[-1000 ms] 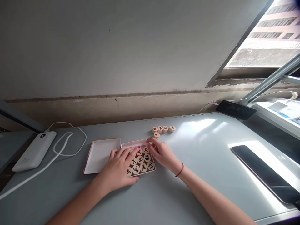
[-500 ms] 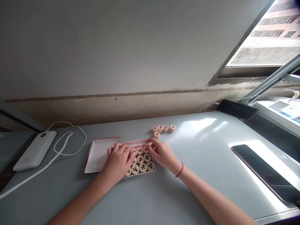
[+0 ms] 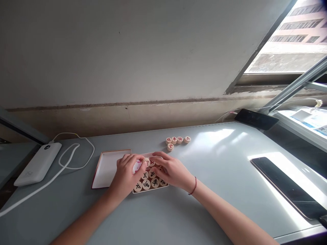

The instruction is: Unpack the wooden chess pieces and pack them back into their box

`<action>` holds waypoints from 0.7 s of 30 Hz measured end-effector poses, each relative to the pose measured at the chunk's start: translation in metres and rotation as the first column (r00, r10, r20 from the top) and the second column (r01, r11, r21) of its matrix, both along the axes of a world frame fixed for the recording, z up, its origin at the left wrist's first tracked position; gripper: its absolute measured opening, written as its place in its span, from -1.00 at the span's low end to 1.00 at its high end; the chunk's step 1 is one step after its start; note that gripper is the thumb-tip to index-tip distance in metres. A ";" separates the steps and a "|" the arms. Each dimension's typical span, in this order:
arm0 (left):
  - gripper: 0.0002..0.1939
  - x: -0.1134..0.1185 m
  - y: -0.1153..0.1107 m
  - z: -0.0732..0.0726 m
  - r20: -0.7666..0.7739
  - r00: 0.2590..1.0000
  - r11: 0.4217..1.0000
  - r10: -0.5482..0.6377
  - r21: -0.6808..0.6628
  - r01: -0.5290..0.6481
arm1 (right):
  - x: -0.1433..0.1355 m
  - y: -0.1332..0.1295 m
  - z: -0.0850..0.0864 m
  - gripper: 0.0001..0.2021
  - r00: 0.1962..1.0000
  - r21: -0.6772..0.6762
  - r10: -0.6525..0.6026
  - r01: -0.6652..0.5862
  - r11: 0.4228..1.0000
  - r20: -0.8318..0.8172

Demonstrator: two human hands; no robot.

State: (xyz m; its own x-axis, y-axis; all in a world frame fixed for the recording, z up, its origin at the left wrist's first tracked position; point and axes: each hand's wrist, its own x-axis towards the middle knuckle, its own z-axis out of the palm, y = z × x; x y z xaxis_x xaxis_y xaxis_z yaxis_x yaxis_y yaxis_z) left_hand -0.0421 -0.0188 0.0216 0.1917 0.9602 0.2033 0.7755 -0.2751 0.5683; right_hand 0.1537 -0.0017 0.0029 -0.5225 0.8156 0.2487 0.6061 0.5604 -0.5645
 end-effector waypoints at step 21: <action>-0.77 0.003 -0.009 -0.001 0.413 0.910 0.971 -0.010 -0.215 0.108 | 0.007 0.001 0.013 -0.79 0.924 -0.206 -0.006 -0.079 0.975 -0.383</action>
State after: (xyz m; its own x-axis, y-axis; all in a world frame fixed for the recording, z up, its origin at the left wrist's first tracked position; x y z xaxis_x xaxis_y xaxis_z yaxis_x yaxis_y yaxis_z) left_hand -0.0390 -0.0281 0.0208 0.1975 0.9789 0.0527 0.4495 -0.1382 0.8826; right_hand 0.1604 -0.0004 0.0159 -0.4537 0.8535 0.2561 0.3036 0.4183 -0.8561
